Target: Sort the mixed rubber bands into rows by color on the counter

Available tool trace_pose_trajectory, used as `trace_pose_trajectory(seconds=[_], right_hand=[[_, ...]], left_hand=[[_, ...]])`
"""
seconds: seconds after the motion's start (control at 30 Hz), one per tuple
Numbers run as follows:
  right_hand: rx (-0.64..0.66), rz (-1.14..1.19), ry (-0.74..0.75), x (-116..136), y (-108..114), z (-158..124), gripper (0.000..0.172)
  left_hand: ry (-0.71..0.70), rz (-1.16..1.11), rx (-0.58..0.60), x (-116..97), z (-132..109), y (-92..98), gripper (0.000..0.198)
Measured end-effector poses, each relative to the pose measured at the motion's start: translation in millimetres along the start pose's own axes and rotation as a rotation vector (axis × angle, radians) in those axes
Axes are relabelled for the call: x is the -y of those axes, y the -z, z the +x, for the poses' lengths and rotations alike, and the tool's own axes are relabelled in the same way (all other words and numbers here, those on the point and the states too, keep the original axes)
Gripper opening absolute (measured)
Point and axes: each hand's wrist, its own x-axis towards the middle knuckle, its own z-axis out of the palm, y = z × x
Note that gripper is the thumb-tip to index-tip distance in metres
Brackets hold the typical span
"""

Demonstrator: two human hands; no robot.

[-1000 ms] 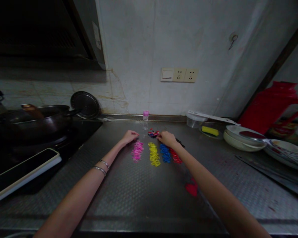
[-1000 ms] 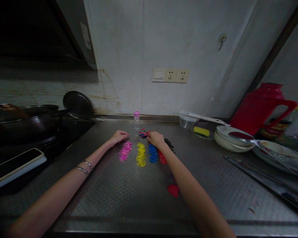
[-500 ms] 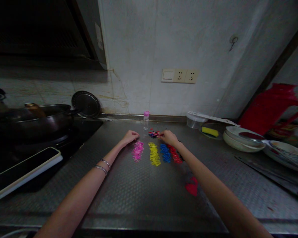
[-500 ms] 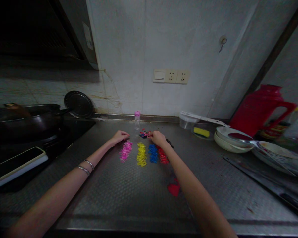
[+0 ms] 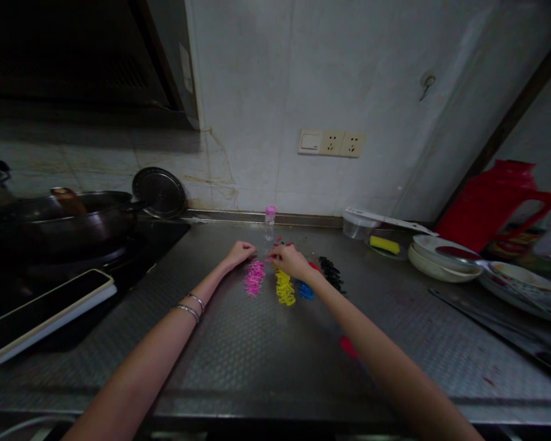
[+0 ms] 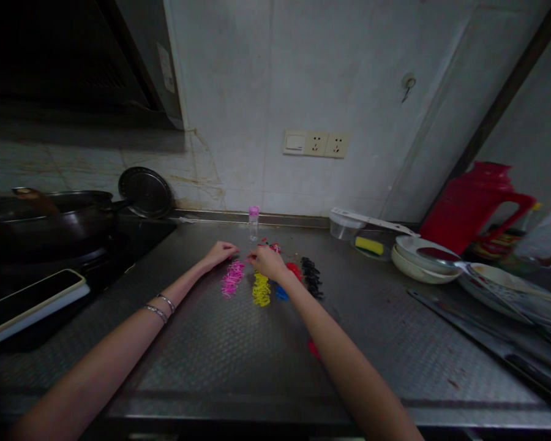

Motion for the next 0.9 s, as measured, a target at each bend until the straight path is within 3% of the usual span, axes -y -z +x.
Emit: trace_pose_trajectory(seconds=[0.2,0.37,0.5,0.77,0.9], right_hand=[[0.031,-0.025,0.122,34,-10,-2,0.028],[0.027,-0.030,0.123,30,-5,-6,0.027],[-0.047,0.013,0.044,-2,10,-17,0.025],[-0.230,0.049,-0.235,-111,27,-56,0.026],[-0.264,0.034,-0.338,-134,24,-68,0.026]], left_hand=[[-0.039,-0.037,0.021,-1,-2,1.7,0.029],[-0.043,-0.032,0.016,0,-1,1.7,0.030],[-0.032,-0.003,0.006,2,-1,0.9,0.031],[0.009,0.026,-0.031,1,-2,-1.4,0.030],[0.021,0.042,-0.045,-2,-3,-2.1,0.029]])
